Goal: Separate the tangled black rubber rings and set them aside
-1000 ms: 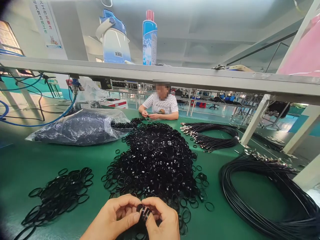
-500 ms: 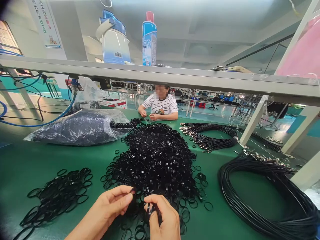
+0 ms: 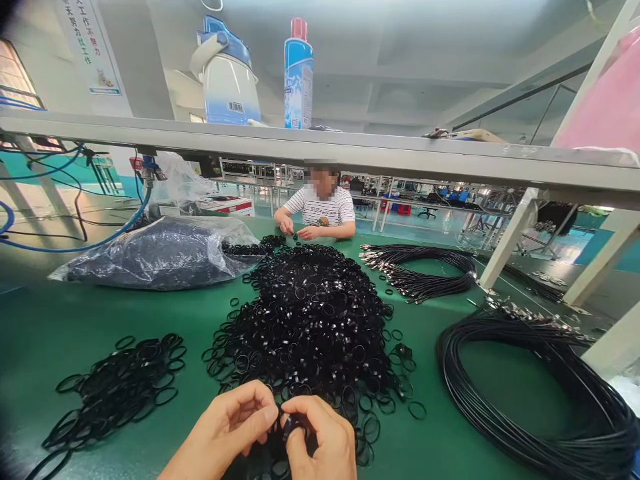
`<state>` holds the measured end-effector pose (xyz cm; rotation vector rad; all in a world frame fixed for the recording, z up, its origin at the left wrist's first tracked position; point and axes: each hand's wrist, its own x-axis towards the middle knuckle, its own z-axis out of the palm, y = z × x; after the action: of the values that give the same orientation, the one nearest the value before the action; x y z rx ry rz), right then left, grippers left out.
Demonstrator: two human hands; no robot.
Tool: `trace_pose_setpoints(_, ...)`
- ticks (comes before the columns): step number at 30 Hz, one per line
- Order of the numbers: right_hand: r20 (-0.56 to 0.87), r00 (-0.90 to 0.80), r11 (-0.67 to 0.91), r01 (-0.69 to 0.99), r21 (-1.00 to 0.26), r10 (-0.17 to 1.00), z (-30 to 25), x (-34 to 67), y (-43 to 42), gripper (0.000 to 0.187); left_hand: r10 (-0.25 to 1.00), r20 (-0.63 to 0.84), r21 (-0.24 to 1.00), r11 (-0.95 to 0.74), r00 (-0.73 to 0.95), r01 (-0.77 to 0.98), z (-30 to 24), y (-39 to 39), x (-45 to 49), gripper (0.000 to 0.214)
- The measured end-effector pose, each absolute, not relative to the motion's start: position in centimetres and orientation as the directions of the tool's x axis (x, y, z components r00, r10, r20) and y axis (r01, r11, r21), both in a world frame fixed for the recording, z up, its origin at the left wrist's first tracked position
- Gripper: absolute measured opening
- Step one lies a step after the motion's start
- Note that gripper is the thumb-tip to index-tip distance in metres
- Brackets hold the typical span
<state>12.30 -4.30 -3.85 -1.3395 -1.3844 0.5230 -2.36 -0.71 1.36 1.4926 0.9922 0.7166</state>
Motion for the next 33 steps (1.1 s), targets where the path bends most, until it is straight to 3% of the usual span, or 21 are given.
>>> trace_pose_setpoints(5, 0.409, 0.249, 0.273, 0.442, -0.854, 0.878, -3.8, 12.4, -4.3, 0.026, 0.881, -0.099, 0.985, 0.022, 0.463, 0.169, 0.4, -0.4, -2.5, 0.031)
trace_pose_setpoints(15, 0.487, 0.268, 0.275, 0.564, -0.779, 0.831, -3.1, 12.1, -4.8, 0.024, 0.880, -0.060, 0.918, -0.137, 0.471, 0.372, 0.5, -0.8, -2.3, 0.025)
trace_pose_setpoints(22, 0.497, 0.218, 0.301, 0.575, -0.761, 0.840, -3.0, 12.5, -4.8, 0.021, 0.830, -0.192, 0.970, 0.081, 0.523, 0.228, 0.9, -0.7, -2.5, 0.021)
trace_pose_setpoints(26, 0.533, 0.185, 0.372, 0.532, -0.760, 0.826, -2.8, 12.6, -4.7, 0.023, 0.860, -0.196, 0.962, 0.075, 0.471, 0.264, 1.6, -0.7, -2.5, 0.024)
trace_pose_setpoints(33, 0.583, 0.150, 0.410, 0.573, -0.710, 0.799, -3.1, 12.4, -4.7, 0.024, 0.820, -0.221, 0.969, 0.124, 0.527, 0.214, 0.8, -1.0, -2.4, 0.023)
